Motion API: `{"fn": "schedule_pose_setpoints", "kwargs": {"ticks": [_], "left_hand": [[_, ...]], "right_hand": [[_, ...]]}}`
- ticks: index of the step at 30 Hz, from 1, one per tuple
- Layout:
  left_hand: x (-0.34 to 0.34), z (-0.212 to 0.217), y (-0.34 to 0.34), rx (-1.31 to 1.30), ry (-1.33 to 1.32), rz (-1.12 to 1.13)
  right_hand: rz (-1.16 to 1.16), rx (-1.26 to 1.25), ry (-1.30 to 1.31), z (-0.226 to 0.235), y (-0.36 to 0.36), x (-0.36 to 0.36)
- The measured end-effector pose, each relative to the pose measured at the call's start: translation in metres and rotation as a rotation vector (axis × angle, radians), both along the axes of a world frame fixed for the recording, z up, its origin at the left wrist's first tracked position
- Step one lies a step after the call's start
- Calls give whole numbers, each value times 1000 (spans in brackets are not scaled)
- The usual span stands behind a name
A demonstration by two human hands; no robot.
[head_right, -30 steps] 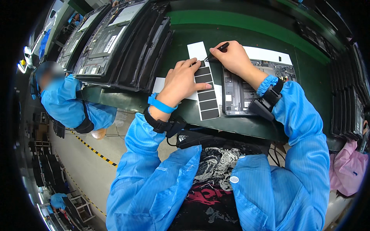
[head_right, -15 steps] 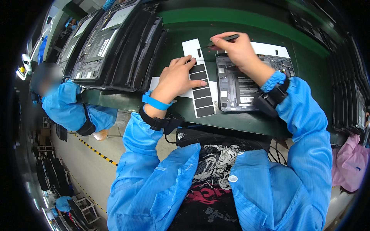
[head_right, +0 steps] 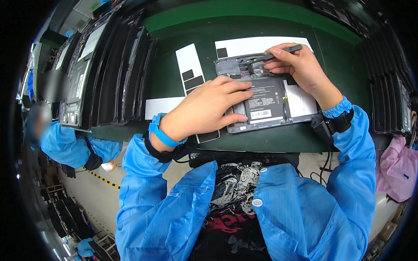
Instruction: The recorder applies adhesive strips, uses tweezers for component placement, and connects internal hardware within laptop chassis on an industrial assembly line.
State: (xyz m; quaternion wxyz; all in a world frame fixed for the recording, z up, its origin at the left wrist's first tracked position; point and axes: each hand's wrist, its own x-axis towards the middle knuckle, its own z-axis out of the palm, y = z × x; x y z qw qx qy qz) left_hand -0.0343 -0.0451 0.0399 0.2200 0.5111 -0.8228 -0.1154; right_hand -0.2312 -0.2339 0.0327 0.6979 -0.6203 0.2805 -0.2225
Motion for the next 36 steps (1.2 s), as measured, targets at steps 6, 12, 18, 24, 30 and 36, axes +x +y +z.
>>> {"fn": "schedule_pose_setpoints", "kwargs": {"ticks": [6, 12, 18, 24, 30, 36], "left_hand": [[-3, 7, 0, 63, -28, 43], [-3, 3, -1, 52, -36, 53], [-14, 6, -1, 18, -72, 122], [-24, -8, -17, -50, -173, 157], [-28, -14, -16, -64, -223, 197], [-20, -8, -18, -99, -116, 230]], "right_hand": [[15, -21, 5, -7, 1, 8], [-62, -22, 11, -9, 2, 9], [-39, -43, 46, -9, -1, 7], [-15, -53, 29, -10, -1, 8], [-40, -155, -22, -5, 11, 13], [-115, -110, 0, -4, 14, 14]]}}
